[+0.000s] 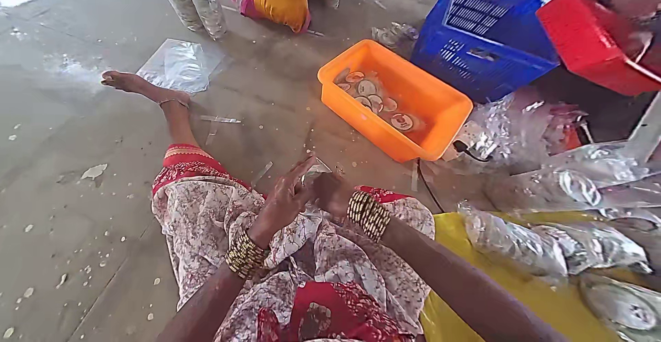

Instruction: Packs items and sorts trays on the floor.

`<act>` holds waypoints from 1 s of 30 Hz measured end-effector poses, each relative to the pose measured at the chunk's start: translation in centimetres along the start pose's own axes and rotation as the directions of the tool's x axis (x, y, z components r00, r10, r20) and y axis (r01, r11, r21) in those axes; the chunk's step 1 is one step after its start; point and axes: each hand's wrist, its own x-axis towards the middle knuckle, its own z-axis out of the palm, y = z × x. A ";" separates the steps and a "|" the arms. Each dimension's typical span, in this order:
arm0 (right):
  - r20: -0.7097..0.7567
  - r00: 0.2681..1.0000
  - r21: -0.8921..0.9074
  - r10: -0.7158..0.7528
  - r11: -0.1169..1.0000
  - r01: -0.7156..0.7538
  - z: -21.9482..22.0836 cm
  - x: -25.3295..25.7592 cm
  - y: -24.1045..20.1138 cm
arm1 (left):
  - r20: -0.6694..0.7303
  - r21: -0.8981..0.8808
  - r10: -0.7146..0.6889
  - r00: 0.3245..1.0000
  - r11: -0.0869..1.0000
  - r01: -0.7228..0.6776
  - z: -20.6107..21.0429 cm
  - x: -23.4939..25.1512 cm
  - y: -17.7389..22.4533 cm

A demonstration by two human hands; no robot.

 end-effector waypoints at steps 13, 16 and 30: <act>-0.095 0.994 -0.132 0.052 0.989 -0.064 0.4 -1.2 -2.1 | -0.001 0.129 -0.016 1.000 0.992 0.016 -0.1 -0.1 -0.3; -0.073 0.996 -0.150 -0.059 0.988 0.047 -1.0 -1.5 -1.0 | -0.016 0.115 -0.021 1.000 0.993 0.023 -0.7 -0.1 -0.2; -0.172 0.955 0.077 -0.243 0.963 0.259 -3.4 -0.1 1.7 | -0.029 0.069 -0.007 1.000 0.998 0.009 -0.6 0.2 -0.1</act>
